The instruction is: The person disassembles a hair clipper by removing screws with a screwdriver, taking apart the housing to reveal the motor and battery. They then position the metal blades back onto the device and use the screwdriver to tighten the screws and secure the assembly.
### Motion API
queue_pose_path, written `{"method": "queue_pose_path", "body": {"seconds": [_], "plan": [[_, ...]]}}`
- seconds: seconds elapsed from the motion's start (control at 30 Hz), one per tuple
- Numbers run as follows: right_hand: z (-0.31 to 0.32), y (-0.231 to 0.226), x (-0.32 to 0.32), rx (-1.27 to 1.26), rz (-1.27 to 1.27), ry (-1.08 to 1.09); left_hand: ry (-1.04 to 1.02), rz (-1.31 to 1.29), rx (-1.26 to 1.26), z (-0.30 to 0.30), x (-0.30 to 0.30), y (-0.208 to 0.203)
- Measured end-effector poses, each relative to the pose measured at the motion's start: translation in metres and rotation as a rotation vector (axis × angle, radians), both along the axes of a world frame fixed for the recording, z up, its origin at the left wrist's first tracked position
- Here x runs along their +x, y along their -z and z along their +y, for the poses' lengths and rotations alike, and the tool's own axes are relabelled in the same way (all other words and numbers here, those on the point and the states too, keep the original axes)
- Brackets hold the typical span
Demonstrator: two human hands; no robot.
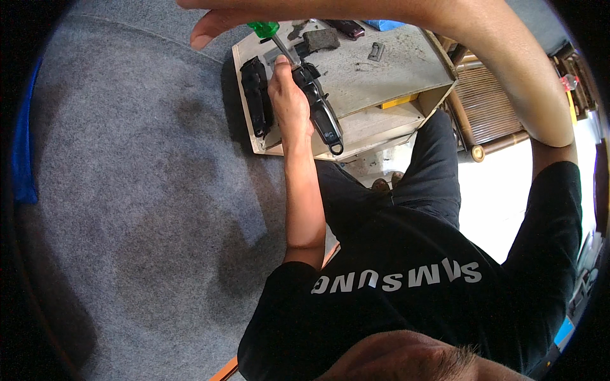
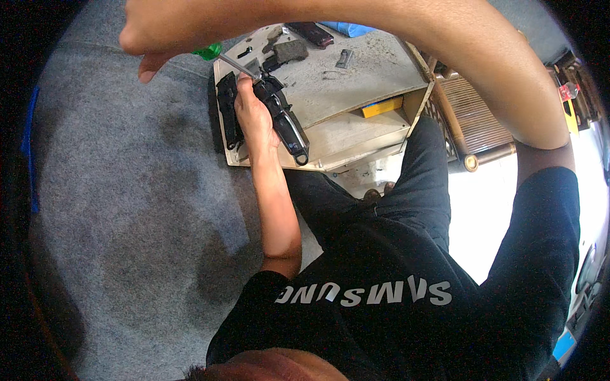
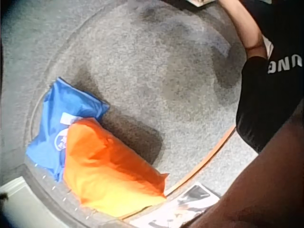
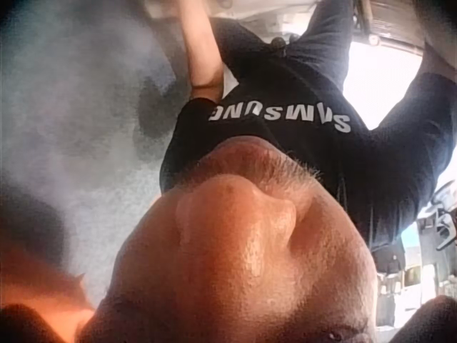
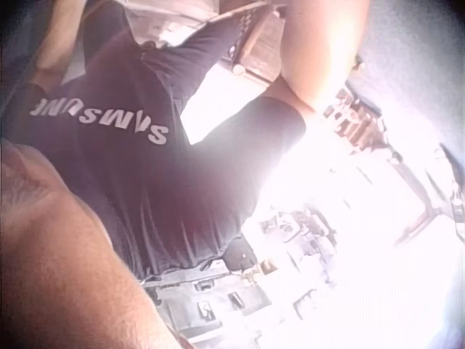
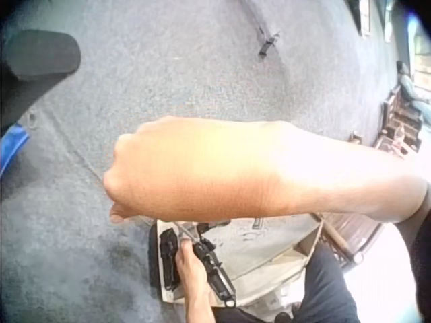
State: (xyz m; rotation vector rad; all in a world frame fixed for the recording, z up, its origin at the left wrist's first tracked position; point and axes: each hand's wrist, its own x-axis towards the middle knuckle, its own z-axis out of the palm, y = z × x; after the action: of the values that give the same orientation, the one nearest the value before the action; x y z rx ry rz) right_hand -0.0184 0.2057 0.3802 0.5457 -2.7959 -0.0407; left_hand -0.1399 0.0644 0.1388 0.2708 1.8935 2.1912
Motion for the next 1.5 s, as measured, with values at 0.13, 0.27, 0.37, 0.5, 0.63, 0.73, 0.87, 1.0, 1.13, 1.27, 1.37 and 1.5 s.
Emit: {"method": "queue_pose_path", "body": {"seconds": [0.13, 0.27, 0.37, 0.5, 0.63, 0.73, 0.87, 1.0, 1.13, 1.27, 1.37, 1.5], "plan": [[0.001, 0.002, -0.001, -0.018, 0.032, -0.037, -0.008, 0.062, 0.003, 0.0, -0.003, 0.002], [0.0, 0.004, -0.002, -0.033, 0.045, -0.057, -0.003, 0.074, 0.026, 0.001, -0.003, 0.003], [-0.002, 0.003, -0.003, -0.043, 0.053, -0.064, 0.017, 0.046, -0.025, -0.002, -0.004, 0.001], [-0.003, 0.004, 0.001, -0.042, 0.058, -0.075, -0.002, 0.039, 0.019, 0.003, 0.0, -0.001], [-0.004, 0.005, 0.0, -0.044, 0.047, -0.072, 0.008, 0.063, 0.036, 0.003, -0.006, 0.007], [0.0, 0.008, -0.004, -0.056, 0.043, -0.08, -0.002, 0.052, 0.013, 0.0, -0.002, 0.0], [-0.024, -0.009, 0.012, -0.075, -0.104, -0.006, 0.013, 0.025, 0.017, -0.003, -0.002, 0.0], [-0.012, 0.007, -0.03, -0.101, 0.16, 0.123, 0.021, -0.016, 0.004, 0.003, 0.0, -0.001], [-0.02, -0.013, -0.036, -0.094, -0.083, 0.31, -0.016, 0.039, 0.0, 0.001, -0.007, 0.007], [0.011, -0.002, -0.036, -0.25, 0.099, -0.05, 0.011, 0.042, 0.04, 0.002, -0.004, 0.004], [0.017, 0.001, -0.034, 0.05, 0.255, -0.222, 0.021, 0.04, 0.048, 0.003, -0.004, 0.003], [0.017, -0.02, -0.019, 0.165, -0.046, -0.078, -0.029, 0.066, -0.013, 0.002, -0.002, 0.0]]}}
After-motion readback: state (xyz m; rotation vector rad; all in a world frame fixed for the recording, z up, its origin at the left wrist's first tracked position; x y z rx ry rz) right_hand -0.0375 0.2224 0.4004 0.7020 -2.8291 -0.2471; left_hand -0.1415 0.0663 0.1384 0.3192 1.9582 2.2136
